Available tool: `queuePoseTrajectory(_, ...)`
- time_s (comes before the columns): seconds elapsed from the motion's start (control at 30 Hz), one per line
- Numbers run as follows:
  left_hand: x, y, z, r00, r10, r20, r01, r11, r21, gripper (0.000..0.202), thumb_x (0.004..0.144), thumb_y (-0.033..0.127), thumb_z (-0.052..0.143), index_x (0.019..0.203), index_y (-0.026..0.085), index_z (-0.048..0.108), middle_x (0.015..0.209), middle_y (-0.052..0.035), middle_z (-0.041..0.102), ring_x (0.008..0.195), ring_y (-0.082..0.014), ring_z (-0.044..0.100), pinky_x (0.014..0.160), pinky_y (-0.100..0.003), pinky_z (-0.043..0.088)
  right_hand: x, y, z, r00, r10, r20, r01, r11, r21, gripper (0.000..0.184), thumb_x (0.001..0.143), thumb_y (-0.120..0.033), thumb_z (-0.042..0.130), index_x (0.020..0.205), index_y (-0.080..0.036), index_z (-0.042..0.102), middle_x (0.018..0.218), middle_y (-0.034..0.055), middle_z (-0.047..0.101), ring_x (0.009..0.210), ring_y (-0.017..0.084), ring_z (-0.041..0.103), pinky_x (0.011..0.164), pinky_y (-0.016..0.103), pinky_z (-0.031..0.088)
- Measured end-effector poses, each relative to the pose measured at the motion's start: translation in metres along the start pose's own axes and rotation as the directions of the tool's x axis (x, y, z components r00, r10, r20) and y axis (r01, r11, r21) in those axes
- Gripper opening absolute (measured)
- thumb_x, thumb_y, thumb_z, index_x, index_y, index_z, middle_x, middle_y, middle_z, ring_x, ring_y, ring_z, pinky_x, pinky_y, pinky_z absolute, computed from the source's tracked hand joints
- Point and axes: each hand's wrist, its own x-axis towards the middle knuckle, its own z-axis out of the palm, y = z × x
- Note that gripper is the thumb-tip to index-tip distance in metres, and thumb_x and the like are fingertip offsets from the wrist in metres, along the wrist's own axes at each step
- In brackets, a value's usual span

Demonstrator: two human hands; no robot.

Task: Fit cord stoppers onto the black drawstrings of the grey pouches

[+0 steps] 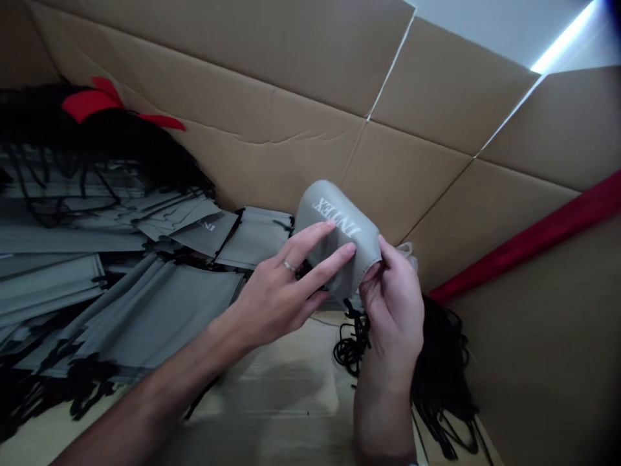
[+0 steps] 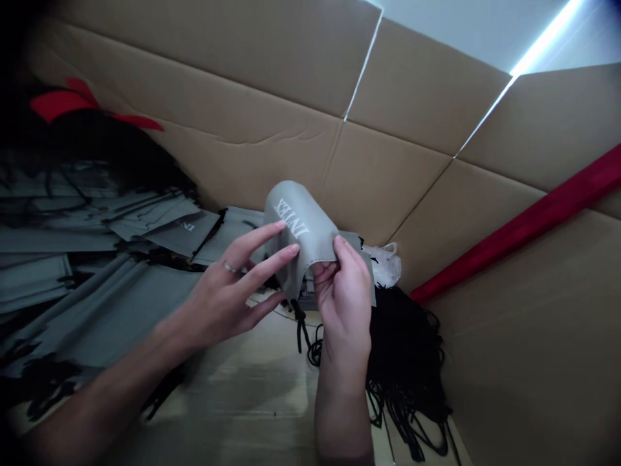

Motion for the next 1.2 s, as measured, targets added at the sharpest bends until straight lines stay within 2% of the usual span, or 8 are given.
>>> queuePoseTrajectory(0.13,-0.002,0.007,-0.006,0.988,-0.033,-0.149,0.023,0.998,-0.064,0.065,0.097,0.007,0.065,0.158,0.026,0.053,0.167,-0.0165,0.049,0.151,-0.0304,0.057,0.116,-0.042,0.062,-0.004,0.006,0.013,0.997,0.073,0.009,-0.073,0.994,0.078,0.013,0.097,-0.035,0.074,0.093,-0.022,0.071,0.092,0.001,0.075,0.071,0.012,0.072,0.065,0.022,0.066)
queuePoseTrajectory(0.23,-0.002,0.009,-0.022,0.976,-0.165,-0.145,0.153,0.984,-0.09,0.057,0.099,0.006,0.057,0.151,0.029,0.06,0.154,-0.0098,0.065,0.137,-0.0255,0.068,0.114,-0.039,0.061,0.003,0.013,0.011,0.993,-0.056,0.102,0.079,0.968,-0.238,0.018,0.1,-0.04,0.069,0.093,-0.024,0.07,0.084,0.0001,0.073,0.066,0.015,0.068,0.063,0.03,0.064)
queuePoseTrajectory(0.33,0.0,0.002,-0.036,0.929,-0.37,0.021,0.37,0.927,-0.055,0.044,0.103,0.014,0.053,0.145,0.026,0.059,0.125,-0.0071,0.078,0.102,-0.0202,0.079,0.088,-0.031,0.064,0.004,0.011,0.004,0.922,-0.31,0.23,0.383,0.664,-0.642,0.009,0.099,-0.034,0.071,0.101,-0.027,0.077,0.094,0.005,0.077,0.084,0.023,0.071,0.077,0.041,0.064)
queuePoseTrajectory(0.43,0.002,-0.008,-0.042,0.845,-0.511,0.158,0.522,0.852,-0.042,0.033,0.108,0.027,0.051,0.141,0.025,0.055,0.103,-0.0031,0.079,0.071,-0.0153,0.071,0.063,-0.025,0.053,-0.009,0.001,0.005,0.786,-0.492,0.376,0.603,0.469,-0.646,0.031,0.096,-0.02,0.071,0.122,-0.036,0.078,0.128,0.0071,0.075,0.122,0.031,0.067,0.095,0.049,0.062)
queuePoseTrajectory(0.6,0.007,-0.007,-0.041,0.854,-0.44,0.278,0.501,0.84,-0.21,0.018,0.109,0.028,0.051,0.099,0.024,0.065,0.079,0.0013,0.069,0.067,-0.014,0.062,0.061,-0.026,0.047,-0.03,-0.006,0.018,0.735,-0.331,0.592,0.634,0.646,-0.426,0.053,0.096,-0.022,0.079,0.143,-0.042,0.068,0.13,0.0028,0.076,0.106,0.024,0.073,0.083,0.041,0.065)
queuePoseTrajectory(0.73,0.009,0.0,-0.036,0.824,-0.463,0.326,0.554,0.777,-0.299,0.016,0.107,0.026,0.054,0.102,0.023,0.069,0.083,-0.0011,0.071,0.068,-0.0139,0.063,0.056,-0.024,0.049,-0.028,0.001,0.021,0.724,-0.369,0.582,0.654,0.634,-0.412,0.02,0.102,-0.024,0.074,0.119,-0.035,0.077,0.108,0.0005,0.079,0.092,0.019,0.074,0.08,0.036,0.063)
queuePoseTrajectory(0.93,0.006,0.006,-0.031,0.806,-0.563,0.184,0.548,0.59,-0.593,0.026,0.1,0.026,0.073,0.125,0.03,0.07,0.124,-0.0057,0.075,0.103,-0.0199,0.077,0.05,-0.017,0.059,-0.026,-0.001,0.018,0.804,-0.318,0.502,0.561,0.686,-0.464,0.004,0.103,-0.028,0.073,0.103,-0.03,0.077,0.096,0.0004,0.077,0.083,0.018,0.071,0.072,0.032,0.059)
queuePoseTrajectory(1.2,0.009,0.005,-0.031,0.797,-0.604,0.021,0.532,0.684,-0.499,0.008,0.095,0.023,0.081,0.103,0.023,0.081,0.096,-0.0015,0.082,0.079,-0.0133,0.075,0.063,-0.02,0.061,-0.031,0.0,0.024,0.82,-0.381,0.427,0.545,0.746,-0.382,0.019,0.096,-0.022,0.081,0.11,-0.032,0.071,0.098,-0.0002,0.074,0.084,0.017,0.073,0.074,0.032,0.063)
